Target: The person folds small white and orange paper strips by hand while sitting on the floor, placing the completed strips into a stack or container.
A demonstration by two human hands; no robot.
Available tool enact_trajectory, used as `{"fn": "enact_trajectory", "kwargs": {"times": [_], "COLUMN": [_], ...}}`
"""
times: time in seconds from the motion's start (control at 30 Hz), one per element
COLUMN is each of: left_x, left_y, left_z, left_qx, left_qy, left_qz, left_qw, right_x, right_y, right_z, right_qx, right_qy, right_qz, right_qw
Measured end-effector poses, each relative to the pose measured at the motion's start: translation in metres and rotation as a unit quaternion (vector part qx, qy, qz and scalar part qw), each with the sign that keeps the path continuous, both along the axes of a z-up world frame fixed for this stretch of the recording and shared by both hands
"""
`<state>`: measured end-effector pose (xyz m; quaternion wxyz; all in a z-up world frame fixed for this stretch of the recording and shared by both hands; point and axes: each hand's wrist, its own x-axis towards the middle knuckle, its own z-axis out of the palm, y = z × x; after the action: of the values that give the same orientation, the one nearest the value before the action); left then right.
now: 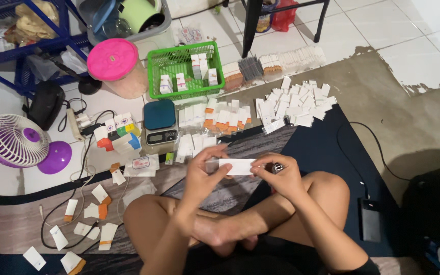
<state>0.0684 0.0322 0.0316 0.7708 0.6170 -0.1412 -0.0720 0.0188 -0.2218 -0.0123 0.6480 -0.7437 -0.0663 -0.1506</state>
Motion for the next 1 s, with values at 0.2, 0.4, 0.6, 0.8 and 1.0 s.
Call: {"fn": "enact_trajectory", "kwargs": {"times": [0.2,0.4,0.6,0.8,1.0], "left_x": [-0.024,-0.012,-0.018,-0.023,-0.008], "left_y": [-0.037,-0.035,-0.057,-0.068,-0.054], "left_z": [-0.035,-0.025,-0.057,-0.049,-0.084], "left_qx": [-0.011,0.035,-0.142,-0.053,-0.129], "left_qy": [0.127,0.066,0.116,0.124,0.129], "left_qz": [0.015,0.001,0.0,0.087,0.223], "left_qw": [0.992,0.997,0.983,0.987,0.958], "right_x": [0.006,-0.007,-0.009,-0.008,-0.016], "right_y": [0.014,0.027,0.044,0.05,0.053], "right_z": [-0.017,0.03,0.007,-0.017,-0.041], "right_qx": [0.12,0.127,0.112,0.186,0.227], "right_qy": [0.074,0.17,0.156,0.176,0.158], "right_qz": [-0.085,0.022,-0.013,-0.055,-0.086], "right_qw": [0.986,0.977,0.981,0.965,0.957]}}
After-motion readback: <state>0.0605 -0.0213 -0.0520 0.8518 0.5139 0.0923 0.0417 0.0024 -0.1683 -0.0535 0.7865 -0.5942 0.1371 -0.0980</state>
